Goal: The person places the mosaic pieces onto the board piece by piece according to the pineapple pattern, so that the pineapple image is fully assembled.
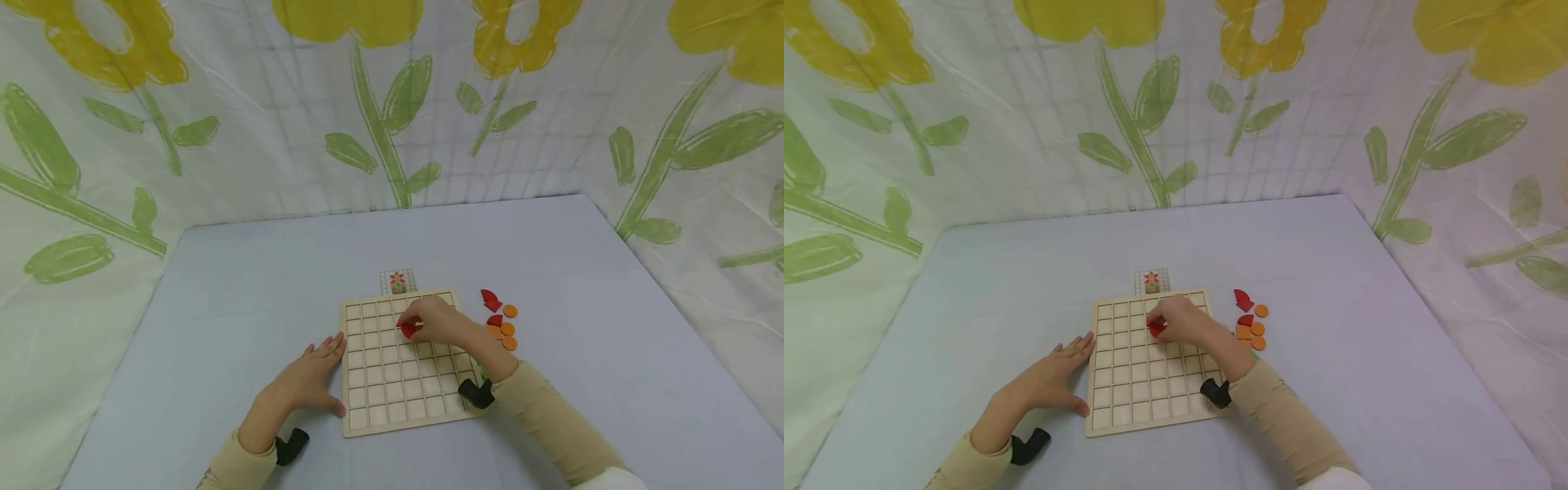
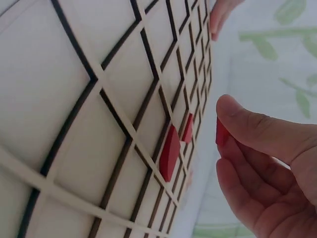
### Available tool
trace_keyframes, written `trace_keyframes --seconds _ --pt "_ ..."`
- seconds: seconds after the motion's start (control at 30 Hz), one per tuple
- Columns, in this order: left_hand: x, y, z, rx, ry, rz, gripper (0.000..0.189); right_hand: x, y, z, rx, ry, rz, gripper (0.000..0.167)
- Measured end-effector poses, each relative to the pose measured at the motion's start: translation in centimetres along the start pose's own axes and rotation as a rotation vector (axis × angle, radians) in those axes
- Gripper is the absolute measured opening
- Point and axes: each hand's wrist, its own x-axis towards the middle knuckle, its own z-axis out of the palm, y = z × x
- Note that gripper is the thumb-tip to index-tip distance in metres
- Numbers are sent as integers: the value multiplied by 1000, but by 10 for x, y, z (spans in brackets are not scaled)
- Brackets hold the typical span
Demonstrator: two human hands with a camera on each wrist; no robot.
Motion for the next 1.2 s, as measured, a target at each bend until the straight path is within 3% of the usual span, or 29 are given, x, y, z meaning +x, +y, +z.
trace_keyframes --seconds 0.13,0.37,0.57,1.2 --pt "0 0 -1 0 3 6 114 8 1 8 -38 -5 -11 29" --pt "-1 0 -2 4 3 2 114 22 -5 15 38 -11 50 33" --pt "1 0 -2 -4 2 8 114 30 -11 18 17 -43 54 33" --pt "-1 2 -4 -21 4 8 117 38 -13 26 -28 -91 86 25"
